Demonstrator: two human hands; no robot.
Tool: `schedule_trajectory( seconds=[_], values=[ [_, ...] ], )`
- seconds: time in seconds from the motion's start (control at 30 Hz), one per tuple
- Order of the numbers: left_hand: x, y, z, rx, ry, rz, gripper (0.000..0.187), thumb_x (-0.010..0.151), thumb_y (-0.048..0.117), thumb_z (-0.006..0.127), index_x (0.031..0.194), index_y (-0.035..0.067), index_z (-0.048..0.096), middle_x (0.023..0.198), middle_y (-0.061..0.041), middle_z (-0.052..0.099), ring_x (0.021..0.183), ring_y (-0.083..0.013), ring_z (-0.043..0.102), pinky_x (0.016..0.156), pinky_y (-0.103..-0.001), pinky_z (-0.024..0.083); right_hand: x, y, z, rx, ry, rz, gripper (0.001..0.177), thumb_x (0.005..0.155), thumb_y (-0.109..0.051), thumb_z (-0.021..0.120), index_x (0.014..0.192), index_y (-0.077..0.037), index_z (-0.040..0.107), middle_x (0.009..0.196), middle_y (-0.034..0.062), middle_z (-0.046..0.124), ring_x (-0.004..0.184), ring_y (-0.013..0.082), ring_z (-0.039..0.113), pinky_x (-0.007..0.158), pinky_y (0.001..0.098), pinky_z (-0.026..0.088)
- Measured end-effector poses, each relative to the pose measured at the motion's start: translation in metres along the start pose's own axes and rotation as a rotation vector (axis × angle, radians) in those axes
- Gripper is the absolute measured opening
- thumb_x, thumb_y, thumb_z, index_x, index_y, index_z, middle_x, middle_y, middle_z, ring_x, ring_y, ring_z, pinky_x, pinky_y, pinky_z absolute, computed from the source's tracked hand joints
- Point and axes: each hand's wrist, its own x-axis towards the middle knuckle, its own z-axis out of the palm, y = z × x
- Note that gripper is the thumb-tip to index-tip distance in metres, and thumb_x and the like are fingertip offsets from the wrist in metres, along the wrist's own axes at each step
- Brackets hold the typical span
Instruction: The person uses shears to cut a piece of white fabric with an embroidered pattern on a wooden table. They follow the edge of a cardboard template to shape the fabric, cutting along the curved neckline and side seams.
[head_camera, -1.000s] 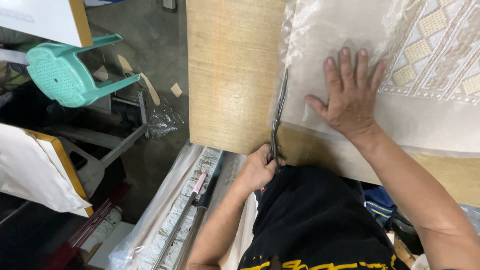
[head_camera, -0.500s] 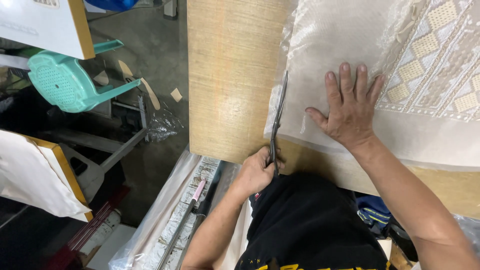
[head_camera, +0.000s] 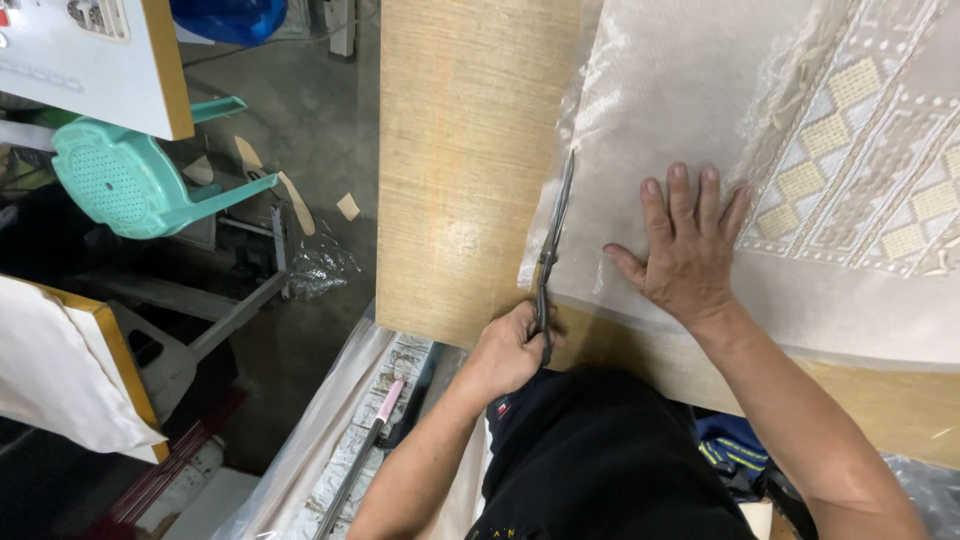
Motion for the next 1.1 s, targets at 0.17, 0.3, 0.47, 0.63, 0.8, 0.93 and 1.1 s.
schedule_trajectory(
  seconds=[0.17,0.3,0.47,0.63,0.8,0.93,1.1],
  values=[
    [-0.002,0.003,0.0,-0.015,-0.002,-0.025,0.028,0.088,0.025,0.06,0.109,0.011,0.071,0.091,-0.005,0.08,0.103,-0.037,0.073,0.091,-0.047,0.056,0.0,0.0,0.0,-0.014,0.022,-0.001,0.085,0.102,-0.066,0.045,0.158,-0.002,0.05,0.164,0.0277,0.039,0.148,0.055,0.026,0.111,0.0747,0.009],
    [0.002,0.024,-0.01,0.038,0.026,0.027,0.026,0.088,0.023,0.059,0.101,0.002,0.067,0.089,-0.019,0.075,0.103,-0.048,0.068,0.088,-0.054,0.054,-0.001,-0.001,0.0,-0.026,0.029,-0.004,0.084,0.102,-0.065,0.045,0.158,-0.003,0.051,0.162,0.0279,0.043,0.146,0.0555,0.031,0.111,0.0748,0.012],
    [-0.001,0.032,-0.014,-0.02,0.006,0.031,0.025,0.09,0.022,0.057,0.1,0.004,0.07,0.088,-0.02,0.076,0.101,-0.0457,0.071,0.088,-0.051,0.055,-0.001,-0.001,0.002,-0.036,0.006,0.01,0.087,0.1,-0.067,0.044,0.16,-0.004,0.046,0.166,0.0258,0.034,0.15,0.0524,0.02,0.113,0.0736,0.007],
    [0.007,0.027,-0.012,-0.035,0.002,0.024,0.024,0.089,0.023,0.057,0.101,0.008,0.072,0.088,-0.012,0.079,0.1,-0.0409,0.073,0.088,-0.049,0.056,0.0,0.0,0.001,-0.039,-0.005,0.002,0.088,0.099,-0.067,0.045,0.16,-0.004,0.044,0.166,0.0268,0.033,0.151,0.0526,0.019,0.114,0.0732,0.005],
    [0.019,0.035,-0.018,0.029,0.022,0.07,0.029,0.088,0.027,0.061,0.103,0.004,0.07,0.085,-0.023,0.074,0.101,-0.0489,0.069,0.087,-0.056,0.053,0.0,0.0,0.0,-0.043,-0.013,0.007,0.088,0.099,-0.068,0.045,0.159,-0.004,0.046,0.166,0.0259,0.034,0.151,0.052,0.02,0.115,0.0719,0.005],
    [0.022,0.026,-0.013,0.012,0.036,0.06,0.026,0.088,0.026,0.058,0.103,0.009,0.071,0.08,-0.015,0.075,0.099,-0.0433,0.071,0.086,-0.052,0.055,0.0,-0.002,-0.002,-0.047,-0.016,0.019,0.087,0.099,-0.068,0.046,0.16,-0.006,0.045,0.167,0.0243,0.033,0.151,0.0517,0.023,0.115,0.0721,0.007],
    [0.03,0.031,-0.019,0.039,0.051,0.079,0.024,0.087,0.027,0.06,0.098,0.009,0.072,0.079,-0.017,0.075,0.096,-0.0439,0.071,0.085,-0.053,0.056,0.001,-0.001,-0.002,-0.048,0.008,0.007,0.086,0.099,-0.068,0.044,0.157,-0.005,0.05,0.166,0.0248,0.036,0.15,0.0524,0.026,0.114,0.0736,0.011]
  ],
)
